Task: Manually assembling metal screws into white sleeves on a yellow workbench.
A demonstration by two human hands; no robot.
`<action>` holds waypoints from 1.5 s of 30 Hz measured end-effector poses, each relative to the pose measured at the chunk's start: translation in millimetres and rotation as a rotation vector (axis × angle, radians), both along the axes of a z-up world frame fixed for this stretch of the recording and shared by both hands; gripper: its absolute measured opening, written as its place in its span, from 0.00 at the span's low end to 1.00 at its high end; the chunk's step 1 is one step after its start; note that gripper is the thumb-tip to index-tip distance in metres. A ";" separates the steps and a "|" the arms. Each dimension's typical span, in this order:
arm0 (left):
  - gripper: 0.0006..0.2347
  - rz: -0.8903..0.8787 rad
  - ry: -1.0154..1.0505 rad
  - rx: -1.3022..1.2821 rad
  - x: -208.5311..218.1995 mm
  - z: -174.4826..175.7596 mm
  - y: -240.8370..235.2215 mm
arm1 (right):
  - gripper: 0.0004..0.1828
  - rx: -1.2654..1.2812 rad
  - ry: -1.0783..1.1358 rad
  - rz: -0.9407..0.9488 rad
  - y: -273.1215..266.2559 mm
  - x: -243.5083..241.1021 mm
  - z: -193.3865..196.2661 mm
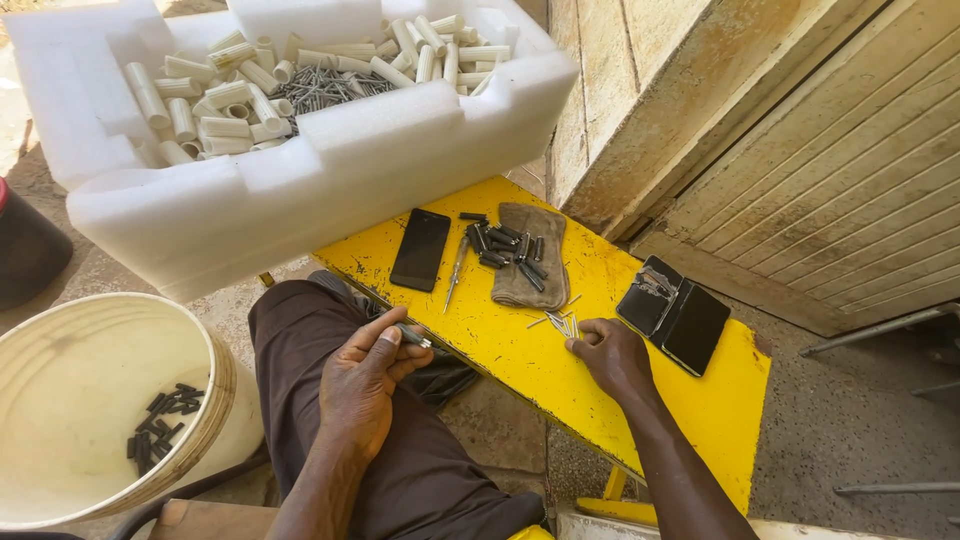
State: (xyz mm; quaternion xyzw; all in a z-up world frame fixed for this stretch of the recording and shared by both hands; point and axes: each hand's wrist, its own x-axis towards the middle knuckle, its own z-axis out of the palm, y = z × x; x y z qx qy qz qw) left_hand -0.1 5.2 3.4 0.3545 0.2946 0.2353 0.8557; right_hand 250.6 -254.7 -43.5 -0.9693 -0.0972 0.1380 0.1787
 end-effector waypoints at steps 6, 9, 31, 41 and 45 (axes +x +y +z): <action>0.19 0.022 -0.015 -0.017 1.0 -4.7 0.4 | 0.18 -0.042 0.011 -0.002 0.9 5.7 7.3; 0.20 -0.001 -0.023 -0.009 1.0 -5.7 1.1 | 0.16 -0.044 -0.080 0.029 2.9 1.8 -1.3; 0.21 0.020 -0.051 -0.120 -4.6 -4.1 3.1 | 0.13 0.100 -0.090 -0.061 32.8 -56.2 66.4; 0.19 0.046 0.037 0.000 -1.0 3.3 -4.3 | 0.14 0.670 0.060 0.550 107.9 -137.3 96.8; 0.19 0.047 0.048 0.054 -0.4 -2.8 -4.7 | 0.16 0.651 0.096 0.539 115.1 -139.4 90.5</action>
